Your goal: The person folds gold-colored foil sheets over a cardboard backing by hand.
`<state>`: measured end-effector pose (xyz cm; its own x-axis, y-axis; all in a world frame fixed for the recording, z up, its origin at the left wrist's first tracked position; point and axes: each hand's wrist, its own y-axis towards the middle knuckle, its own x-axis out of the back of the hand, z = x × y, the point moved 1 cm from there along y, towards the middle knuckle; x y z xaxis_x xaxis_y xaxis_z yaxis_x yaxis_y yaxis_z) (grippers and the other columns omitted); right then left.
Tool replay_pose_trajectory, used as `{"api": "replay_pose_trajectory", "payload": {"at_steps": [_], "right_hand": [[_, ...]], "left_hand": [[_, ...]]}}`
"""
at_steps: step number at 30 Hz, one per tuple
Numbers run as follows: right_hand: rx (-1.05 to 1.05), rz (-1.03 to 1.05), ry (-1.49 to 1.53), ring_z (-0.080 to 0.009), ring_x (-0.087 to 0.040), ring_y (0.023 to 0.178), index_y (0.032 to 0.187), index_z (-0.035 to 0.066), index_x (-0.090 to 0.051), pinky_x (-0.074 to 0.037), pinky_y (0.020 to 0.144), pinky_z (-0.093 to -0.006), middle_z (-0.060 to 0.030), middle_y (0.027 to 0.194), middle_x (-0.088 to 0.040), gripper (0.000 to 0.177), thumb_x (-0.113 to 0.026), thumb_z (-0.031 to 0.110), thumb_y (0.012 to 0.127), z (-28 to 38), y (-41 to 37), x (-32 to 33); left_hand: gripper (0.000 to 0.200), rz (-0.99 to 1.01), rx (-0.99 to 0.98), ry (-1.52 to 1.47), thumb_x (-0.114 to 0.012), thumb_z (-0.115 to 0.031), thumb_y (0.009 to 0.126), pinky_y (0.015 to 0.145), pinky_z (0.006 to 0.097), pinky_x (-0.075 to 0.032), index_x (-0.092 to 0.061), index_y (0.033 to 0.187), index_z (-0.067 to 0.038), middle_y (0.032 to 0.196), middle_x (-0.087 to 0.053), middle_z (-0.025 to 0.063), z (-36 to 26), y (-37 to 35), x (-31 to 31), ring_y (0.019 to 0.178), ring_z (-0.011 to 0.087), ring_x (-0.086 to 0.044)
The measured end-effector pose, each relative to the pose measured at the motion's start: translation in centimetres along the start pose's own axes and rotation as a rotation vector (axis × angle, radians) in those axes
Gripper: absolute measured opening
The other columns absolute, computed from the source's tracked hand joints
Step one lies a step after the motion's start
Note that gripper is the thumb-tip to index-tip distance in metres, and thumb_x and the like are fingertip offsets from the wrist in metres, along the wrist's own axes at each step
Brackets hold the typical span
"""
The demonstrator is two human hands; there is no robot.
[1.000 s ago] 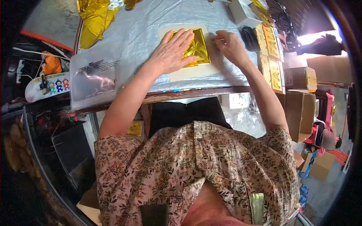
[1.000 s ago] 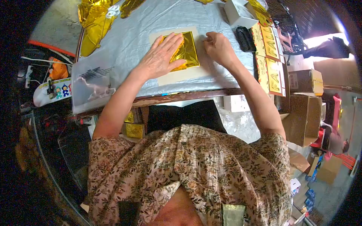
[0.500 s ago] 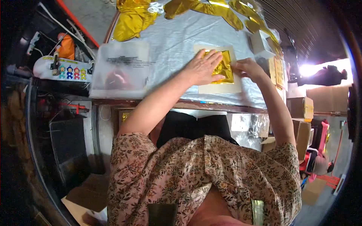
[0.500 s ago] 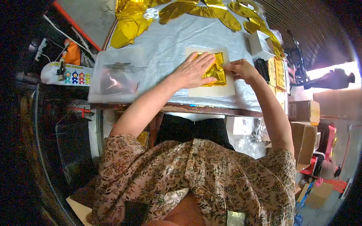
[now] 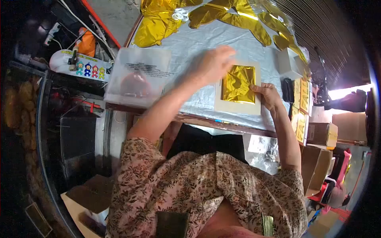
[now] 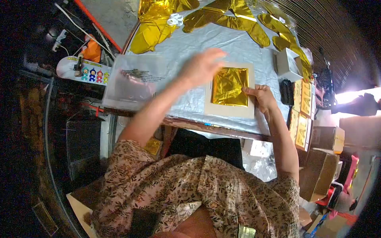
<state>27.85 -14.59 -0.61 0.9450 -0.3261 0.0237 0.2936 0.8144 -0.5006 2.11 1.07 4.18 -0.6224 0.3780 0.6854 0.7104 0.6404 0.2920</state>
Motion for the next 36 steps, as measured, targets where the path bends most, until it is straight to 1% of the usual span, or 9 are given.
{"api": "replay_pose_trajectory", "payload": {"at_steps": [1, 6, 12, 15, 23, 26, 30, 33, 36], "right_hand": [[0.03, -0.033, 0.053, -0.0121, -0.062, 0.055, 0.078, -0.002, -0.074, -0.046, 0.05, -0.0261, -0.0098, 0.073, -0.072, 0.011, -0.081, 0.004, 0.083, 0.7, -0.9, -1.0], [0.061, -0.017, 0.189, -0.0113, -0.061, 0.055, 0.079, -0.001, -0.075, -0.046, 0.051, -0.027, -0.0091, 0.075, -0.073, 0.01, -0.081, 0.005, 0.084, 1.2, -1.9, -2.1], [0.035, 0.062, 0.238, -0.016, -0.071, 0.072, 0.093, -0.003, -0.077, -0.057, 0.068, -0.03, -0.0121, 0.087, -0.076, 0.007, -0.076, 0.0, 0.086, 1.3, -2.7, -1.5], [0.016, 0.085, 0.282, -0.0154, -0.071, 0.073, 0.094, -0.004, -0.077, -0.058, 0.07, -0.0296, -0.0121, 0.089, -0.077, 0.01, -0.077, 0.0, 0.085, 1.5, -3.0, -1.5], [0.004, 0.059, 0.338, -0.0159, -0.071, 0.073, 0.095, -0.004, -0.077, -0.058, 0.068, -0.0299, -0.013, 0.09, -0.077, 0.01, -0.077, 0.001, 0.087, 2.4, -3.4, -2.2], [-0.001, 0.06, 0.37, -0.0161, -0.071, 0.073, 0.094, -0.004, -0.077, -0.058, 0.069, -0.0306, -0.0132, 0.09, -0.076, 0.009, -0.077, 0.001, 0.087, 2.1, -3.4, -1.8], [0.012, 0.051, 0.388, -0.0166, -0.072, 0.076, 0.095, -0.004, -0.076, -0.058, 0.071, -0.0298, -0.012, 0.09, -0.076, 0.009, -0.076, -0.001, 0.086, 1.7, -3.2, -1.5], [0.019, 0.037, 0.385, -0.0174, -0.072, 0.08, 0.097, -0.006, -0.075, -0.058, 0.075, -0.0303, -0.0136, 0.094, -0.076, 0.011, -0.074, 0.0, 0.088, 1.3, -3.7, -2.0], [0.021, -0.003, 0.397, -0.0198, -0.072, 0.076, 0.097, -0.008, -0.072, -0.059, 0.073, -0.0321, -0.0151, 0.092, -0.075, 0.013, -0.073, 0.002, 0.089, 0.5, -4.4, -3.1]], "left_hand": [[0.034, -0.094, 0.051, -0.018, -0.06, -0.032, 0.099, 0.101, 0.0425, -0.05, -0.068, 0.127, -0.014, 0.136, -0.063, 0.0121, 1.8, 1.1, 1.6, 0.12, 0.0302, -0.063], [0.021, -0.376, 0.213, 0.357, -0.065, -0.036, 0.086, 0.076, 0.0472, -0.056, -0.079, 0.091, -0.021, 0.084, -0.075, 0.0094, 14.5, 9.9, 11.7, 0.083, 0.0356, -0.071], [0.05, -0.031, 0.596, 0.613, -0.07, -0.045, 0.081, 0.091, 0.0449, -0.055, -0.076, 0.106, -0.002, 0.114, -0.072, 0.0222, 20.3, 16.5, 14.5, 0.108, 0.0386, -0.069], [0.048, -0.007, 0.788, 0.537, -0.074, -0.041, 0.078, 0.091, 0.0458, -0.056, -0.076, 0.11, -0.004, 0.116, -0.072, 0.0208, 21.8, 18.6, 13.7, 0.109, 0.0376, -0.069], [0.045, -0.043, 0.745, 0.617, -0.072, -0.034, 0.079, 0.093, 0.0455, -0.055, -0.074, 0.113, -0.004, 0.121, -0.07, 0.0213, 25.8, 20.3, 13.6, 0.113, 0.0379, -0.068], [0.043, -0.177, 0.579, 0.414, -0.067, -0.036, 0.084, 0.086, 0.046, -0.055, -0.074, 0.109, -0.002, 0.113, -0.073, 0.0207, 34.0, 20.9, 13.9, 0.103, 0.039, -0.07], [0.042, -0.505, 0.334, 0.191, -0.066, -0.04, 0.089, 0.073, 0.041, -0.054, -0.074, 0.096, 0.0, 0.084, -0.075, 0.0132, 27.6, 17.9, 16.5, 0.076, 0.0295, -0.071], [0.03, -0.411, 0.339, -0.079, -0.068, -0.026, 0.095, 0.07, 0.0272, -0.049, -0.072, 0.104, 0.002, 0.091, -0.072, 0.0039, 18.5, 14.9, 17.7, 0.08, 0.0084, -0.062], [0.025, -0.284, 0.164, -0.474, -0.069, -0.023, 0.098, 0.075, 0.0219, -0.048, -0.072, 0.109, -0.001, 0.092, -0.071, 0.0012, 16.9, 12.7, 17.1, 0.084, 0.005, -0.061]]}}
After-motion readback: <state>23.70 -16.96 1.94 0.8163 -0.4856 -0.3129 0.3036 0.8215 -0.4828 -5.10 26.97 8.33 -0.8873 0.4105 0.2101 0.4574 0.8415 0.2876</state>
